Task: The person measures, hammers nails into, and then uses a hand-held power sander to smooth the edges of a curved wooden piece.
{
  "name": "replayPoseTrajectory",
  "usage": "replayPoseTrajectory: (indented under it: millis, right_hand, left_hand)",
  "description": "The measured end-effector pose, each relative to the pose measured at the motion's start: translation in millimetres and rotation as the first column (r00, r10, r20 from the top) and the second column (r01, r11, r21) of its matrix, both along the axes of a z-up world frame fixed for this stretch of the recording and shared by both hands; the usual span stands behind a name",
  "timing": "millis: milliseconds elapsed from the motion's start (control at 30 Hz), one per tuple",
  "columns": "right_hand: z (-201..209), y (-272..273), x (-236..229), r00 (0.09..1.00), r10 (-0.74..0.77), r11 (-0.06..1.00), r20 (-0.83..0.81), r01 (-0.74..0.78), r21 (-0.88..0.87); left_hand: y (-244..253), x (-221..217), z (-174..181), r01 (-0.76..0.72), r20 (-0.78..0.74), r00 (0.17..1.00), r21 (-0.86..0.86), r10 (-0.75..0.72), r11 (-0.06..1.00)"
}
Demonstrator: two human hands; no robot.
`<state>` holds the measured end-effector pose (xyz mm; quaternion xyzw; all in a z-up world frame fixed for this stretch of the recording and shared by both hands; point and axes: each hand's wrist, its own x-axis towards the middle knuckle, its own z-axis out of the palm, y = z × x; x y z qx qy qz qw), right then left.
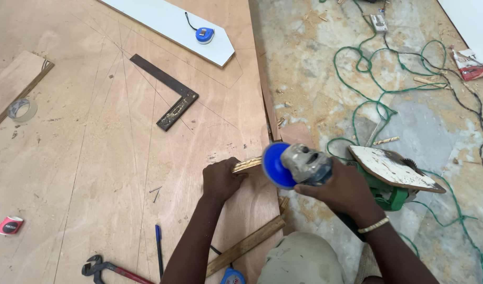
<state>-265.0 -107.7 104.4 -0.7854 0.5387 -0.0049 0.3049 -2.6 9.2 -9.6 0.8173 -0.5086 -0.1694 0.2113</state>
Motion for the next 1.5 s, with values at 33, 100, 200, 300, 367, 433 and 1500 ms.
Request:
replayPoseTrajectory:
  millis: [33,100,200,300,367,433,1500]
  right_hand:
    - [3.4,3.6,3.5,0.999,0.029,0.999,-0.031,-0.03,-0.034]
    - [7.2,1.9,5.5,0.998,0.023,0.999,-0.065,-0.025,-0.02]
    - [-9.1,-9.9,-9.2,0.992,-0.001,1.0,-0.128,-0.003,-0.026]
    - [-45.1,-34.9,-37.3,1.0,-0.006,0.992,0.009,0.008,-0.129]
    - [-71.1,-43.3,-54.8,0.987,0.007,0.98,0.163,0.026,-0.199]
    - [-89.6,-45.8,-63.5,0.967,-0.185,0.97,0.174,0.151,0.189]
    - [-137.6,-53.9,-78.4,0.948,-0.297,0.904,0.114,0.24,0.354]
  left_hand:
    - [0.6,-0.9,-0.8,-0.002,0.007,1.0,-0.038,0.003,0.999]
    - [-1.4,1.4,-1.2,0.006,0.018,1.0,-0.08,-0.004,0.997]
    - [0.5,0.7,-4.3,0.003,-0.005,1.0,-0.086,-0.004,0.996]
    - [1.7,2.4,-5.1,0.027,0.026,0.999,-0.184,-0.022,0.983]
    - [1.4,1.7,-4.8,0.011,0.006,1.0,-0.164,-0.01,0.986]
    - [0.8,1.5,-3.7,0.018,0.023,1.0,-0.152,-0.015,0.988]
    - [1.9,-0.2,0.8,-0.038,0.04,0.998,-0.117,0.043,0.992]
